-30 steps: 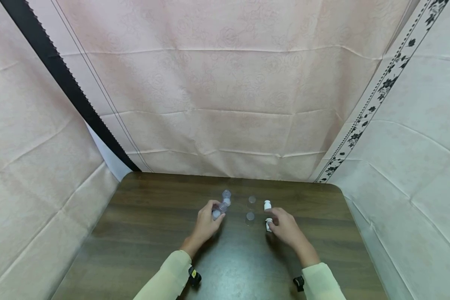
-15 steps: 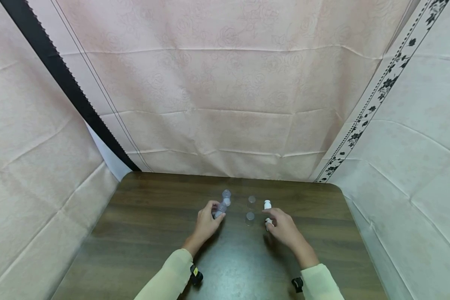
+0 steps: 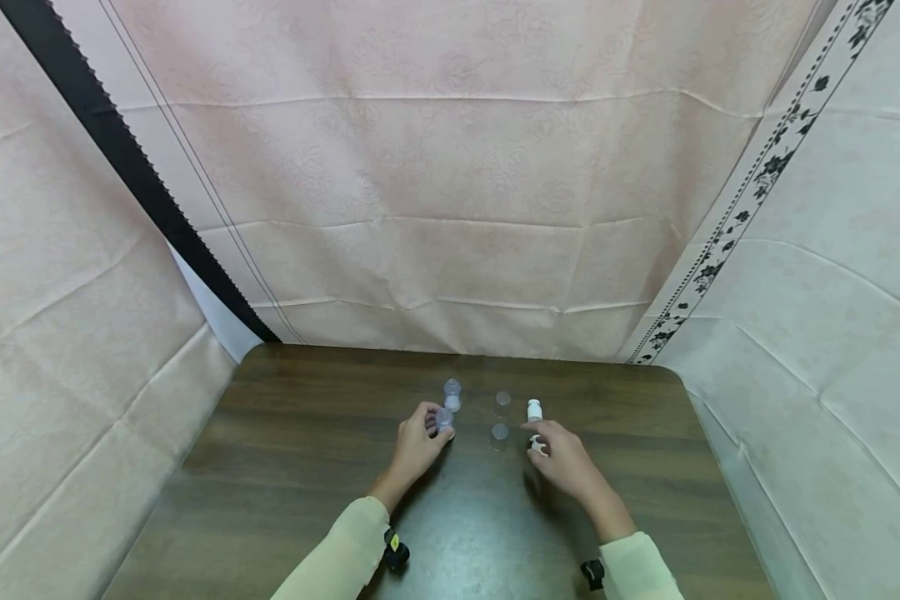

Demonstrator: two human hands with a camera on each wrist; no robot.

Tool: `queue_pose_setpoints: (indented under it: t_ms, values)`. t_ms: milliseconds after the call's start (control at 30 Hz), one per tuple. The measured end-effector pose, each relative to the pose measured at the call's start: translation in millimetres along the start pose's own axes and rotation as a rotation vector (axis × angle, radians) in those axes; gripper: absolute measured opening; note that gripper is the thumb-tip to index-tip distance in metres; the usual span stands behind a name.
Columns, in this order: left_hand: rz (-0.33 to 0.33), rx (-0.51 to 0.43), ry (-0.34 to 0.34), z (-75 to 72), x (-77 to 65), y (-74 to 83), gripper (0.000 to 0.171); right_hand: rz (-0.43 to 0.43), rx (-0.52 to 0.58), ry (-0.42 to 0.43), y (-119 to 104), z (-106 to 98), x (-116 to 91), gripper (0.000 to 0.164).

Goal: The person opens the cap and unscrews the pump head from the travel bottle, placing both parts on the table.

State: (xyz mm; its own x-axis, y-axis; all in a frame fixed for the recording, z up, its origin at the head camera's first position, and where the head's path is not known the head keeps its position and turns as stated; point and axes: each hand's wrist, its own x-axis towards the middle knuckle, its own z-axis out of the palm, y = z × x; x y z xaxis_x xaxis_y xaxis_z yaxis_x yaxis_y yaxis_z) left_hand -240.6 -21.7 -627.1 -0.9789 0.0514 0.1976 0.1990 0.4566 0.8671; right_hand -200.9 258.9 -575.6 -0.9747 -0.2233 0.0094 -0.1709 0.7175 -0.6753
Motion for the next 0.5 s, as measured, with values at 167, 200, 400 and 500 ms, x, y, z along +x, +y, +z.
queue_pose_setpoints:
  t_ms: [167,200,400,500]
  values:
    - [-0.025,-0.003,-0.007,0.6,-0.5,-0.1,0.035,0.001,0.000,-0.001,-1.1,0.8,-1.5,0.041]
    - [-0.026,-0.001,-0.010,0.8,-0.6,-0.7,0.035,0.001,0.003,-0.001,-1.6,1.1,-1.8,0.041]
    - [-0.021,0.010,-0.027,2.6,-0.8,-6.1,0.035,0.003,0.005,-0.016,-1.8,3.2,-4.3,0.041]
    - [-0.026,0.009,-0.032,3.1,-0.9,-7.7,0.035,0.007,-0.004,-0.014,-1.8,3.9,-4.3,0.041]
